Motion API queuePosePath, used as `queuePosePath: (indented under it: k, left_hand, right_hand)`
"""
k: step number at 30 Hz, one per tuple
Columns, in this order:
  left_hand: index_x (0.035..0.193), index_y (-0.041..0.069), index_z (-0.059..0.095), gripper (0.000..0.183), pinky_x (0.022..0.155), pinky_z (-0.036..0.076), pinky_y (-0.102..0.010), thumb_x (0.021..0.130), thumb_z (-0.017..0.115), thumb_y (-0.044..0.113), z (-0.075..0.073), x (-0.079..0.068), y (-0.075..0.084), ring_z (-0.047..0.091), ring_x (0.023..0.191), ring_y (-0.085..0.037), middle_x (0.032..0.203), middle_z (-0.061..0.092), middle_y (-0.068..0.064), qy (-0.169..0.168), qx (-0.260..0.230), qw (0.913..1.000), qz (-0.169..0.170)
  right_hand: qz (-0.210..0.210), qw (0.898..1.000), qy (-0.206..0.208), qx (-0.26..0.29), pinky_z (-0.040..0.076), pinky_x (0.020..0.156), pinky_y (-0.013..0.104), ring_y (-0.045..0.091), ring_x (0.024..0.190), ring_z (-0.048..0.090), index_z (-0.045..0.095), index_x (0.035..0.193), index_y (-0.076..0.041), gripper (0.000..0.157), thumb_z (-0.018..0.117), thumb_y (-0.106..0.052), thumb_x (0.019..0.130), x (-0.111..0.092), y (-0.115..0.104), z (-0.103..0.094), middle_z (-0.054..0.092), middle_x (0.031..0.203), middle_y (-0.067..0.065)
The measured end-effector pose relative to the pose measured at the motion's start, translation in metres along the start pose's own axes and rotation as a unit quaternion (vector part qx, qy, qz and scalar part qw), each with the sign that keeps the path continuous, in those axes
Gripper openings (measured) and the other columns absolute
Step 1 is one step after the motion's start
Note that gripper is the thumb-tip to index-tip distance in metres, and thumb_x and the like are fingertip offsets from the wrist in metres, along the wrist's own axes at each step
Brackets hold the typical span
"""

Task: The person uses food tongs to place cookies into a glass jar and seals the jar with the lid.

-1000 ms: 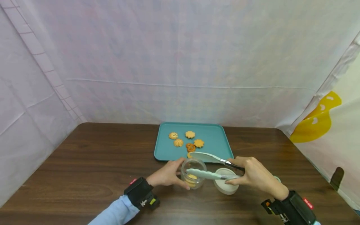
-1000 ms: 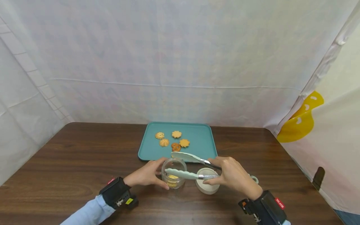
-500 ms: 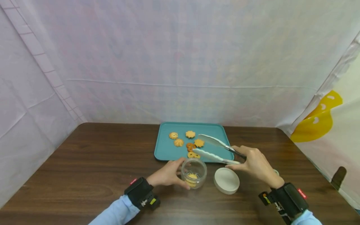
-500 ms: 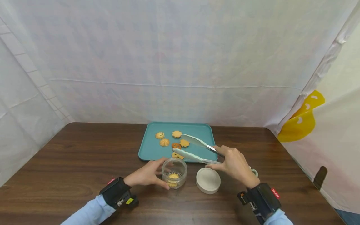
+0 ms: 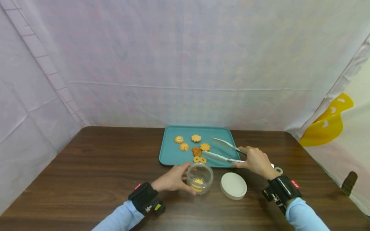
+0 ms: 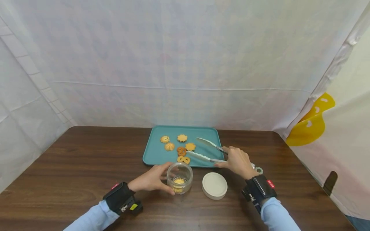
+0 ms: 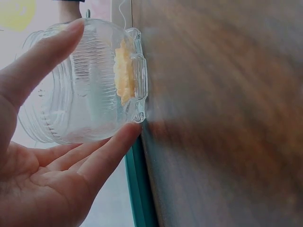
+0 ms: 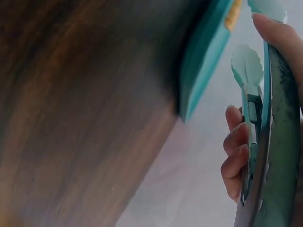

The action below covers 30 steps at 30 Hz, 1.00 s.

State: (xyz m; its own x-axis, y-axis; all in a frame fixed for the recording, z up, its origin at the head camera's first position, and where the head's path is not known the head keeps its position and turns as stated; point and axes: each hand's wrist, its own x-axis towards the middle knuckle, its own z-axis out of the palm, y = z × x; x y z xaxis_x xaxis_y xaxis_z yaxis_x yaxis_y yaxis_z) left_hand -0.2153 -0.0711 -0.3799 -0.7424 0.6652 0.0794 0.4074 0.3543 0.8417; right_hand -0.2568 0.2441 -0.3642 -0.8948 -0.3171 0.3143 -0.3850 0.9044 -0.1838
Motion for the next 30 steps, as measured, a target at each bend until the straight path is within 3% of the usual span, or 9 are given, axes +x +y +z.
queuePosePath:
  k: [7,17,30]
  left_hand:
    - [0.122,0.000,0.042,0.074,0.090,0.053,-0.038,0.060,0.080,0.015,0.000,0.000,0.000,0.053,0.109,-0.031,0.122,0.053,-0.022,0.002,0.002,1.0000,-0.002]
    - [0.122,0.000,0.042,0.074,0.090,0.053,-0.038,0.060,0.080,0.016,0.000,0.000,0.000,0.053,0.109,-0.032,0.123,0.053,-0.022,0.002,0.008,1.0000,-0.001]
    - [0.121,0.000,0.042,0.072,0.090,0.052,-0.038,0.061,0.080,0.015,0.000,-0.001,0.000,0.053,0.109,-0.032,0.123,0.052,-0.024,-0.002,0.000,1.0000,-0.001]
  right_hand:
    - [0.003,1.000,-0.026,0.015,0.048,0.043,0.039,0.018,0.059,0.051,0.059,0.114,0.002,0.080,0.074,-0.053,0.057,0.011,-0.001,0.011,0.060,0.074,0.010]
    - [0.016,0.997,-0.055,0.042,0.054,0.051,0.047,0.032,0.074,0.061,0.057,0.116,0.004,0.084,0.073,-0.055,0.058,0.017,-0.001,0.015,0.066,0.099,0.027]
    - [0.002,0.999,-0.034,0.038,0.051,0.046,0.043,0.024,0.063,0.058,0.062,0.110,0.001,0.070,0.073,-0.049,0.061,0.017,-0.006,0.018,0.068,0.091,0.025]
